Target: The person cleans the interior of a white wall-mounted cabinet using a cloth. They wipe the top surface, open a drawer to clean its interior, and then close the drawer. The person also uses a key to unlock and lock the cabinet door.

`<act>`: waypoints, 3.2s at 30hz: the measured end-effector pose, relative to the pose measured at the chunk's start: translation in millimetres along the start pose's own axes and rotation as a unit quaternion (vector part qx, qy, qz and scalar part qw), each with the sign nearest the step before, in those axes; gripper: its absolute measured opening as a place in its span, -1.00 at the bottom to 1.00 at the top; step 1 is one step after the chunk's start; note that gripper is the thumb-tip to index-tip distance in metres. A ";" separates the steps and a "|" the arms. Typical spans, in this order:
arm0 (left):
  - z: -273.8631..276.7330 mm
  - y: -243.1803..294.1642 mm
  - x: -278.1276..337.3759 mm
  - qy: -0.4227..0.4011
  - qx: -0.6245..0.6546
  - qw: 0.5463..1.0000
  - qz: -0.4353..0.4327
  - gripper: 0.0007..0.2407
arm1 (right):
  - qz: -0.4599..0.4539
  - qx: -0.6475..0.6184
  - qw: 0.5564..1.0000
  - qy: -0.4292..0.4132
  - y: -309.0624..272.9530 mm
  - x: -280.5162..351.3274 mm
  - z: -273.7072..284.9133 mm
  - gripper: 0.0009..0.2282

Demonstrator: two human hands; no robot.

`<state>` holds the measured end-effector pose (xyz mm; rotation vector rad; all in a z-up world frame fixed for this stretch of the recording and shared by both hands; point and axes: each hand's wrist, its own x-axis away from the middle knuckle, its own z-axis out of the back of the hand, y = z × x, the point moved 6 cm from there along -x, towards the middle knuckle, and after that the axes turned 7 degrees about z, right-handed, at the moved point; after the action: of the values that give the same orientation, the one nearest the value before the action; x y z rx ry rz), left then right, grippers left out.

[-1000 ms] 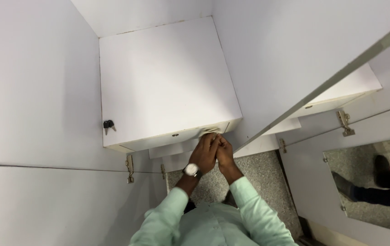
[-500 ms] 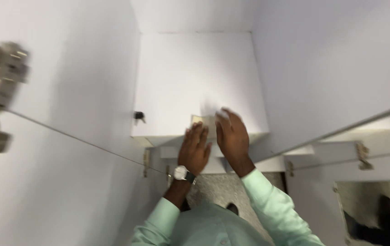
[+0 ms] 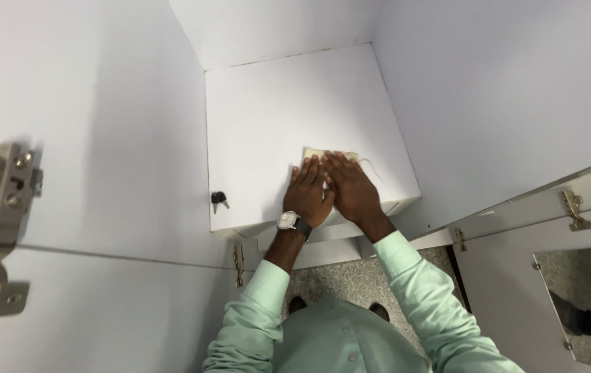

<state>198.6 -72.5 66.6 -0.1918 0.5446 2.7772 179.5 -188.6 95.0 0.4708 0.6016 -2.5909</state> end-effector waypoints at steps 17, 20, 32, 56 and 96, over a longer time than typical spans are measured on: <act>-12.5 79.4 77.8 -0.003 0.082 0.990 -0.117 -0.47 | -0.051 0.096 0.993 0.046 0.3 111.2 40.0 -0.50; -11.0 68.8 91.7 0.037 0.054 0.992 -0.103 -0.49 | -0.038 0.146 0.988 0.037 4.2 116.3 9.8 -0.56; 32.6 -38.3 111.6 0.092 -0.008 0.995 0.042 -0.54 | 0.092 0.029 0.995 -0.025 -102.8 34.9 -19.7 -0.34; -28.0 30.0 132.6 0.076 -0.055 0.993 0.071 -0.36 | -0.420 -0.213 0.879 -0.071 61.3 453.7 23.3 -0.70; -145.4 362.7 -90.2 0.006 0.244 0.970 0.022 -0.73 | -0.180 0.095 0.961 0.186 329.2 143.5 209.4 -0.73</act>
<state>178.4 -472.9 75.7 -0.0848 1.2195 2.5829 170.2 -604.1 103.7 1.0135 0.6070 -2.9440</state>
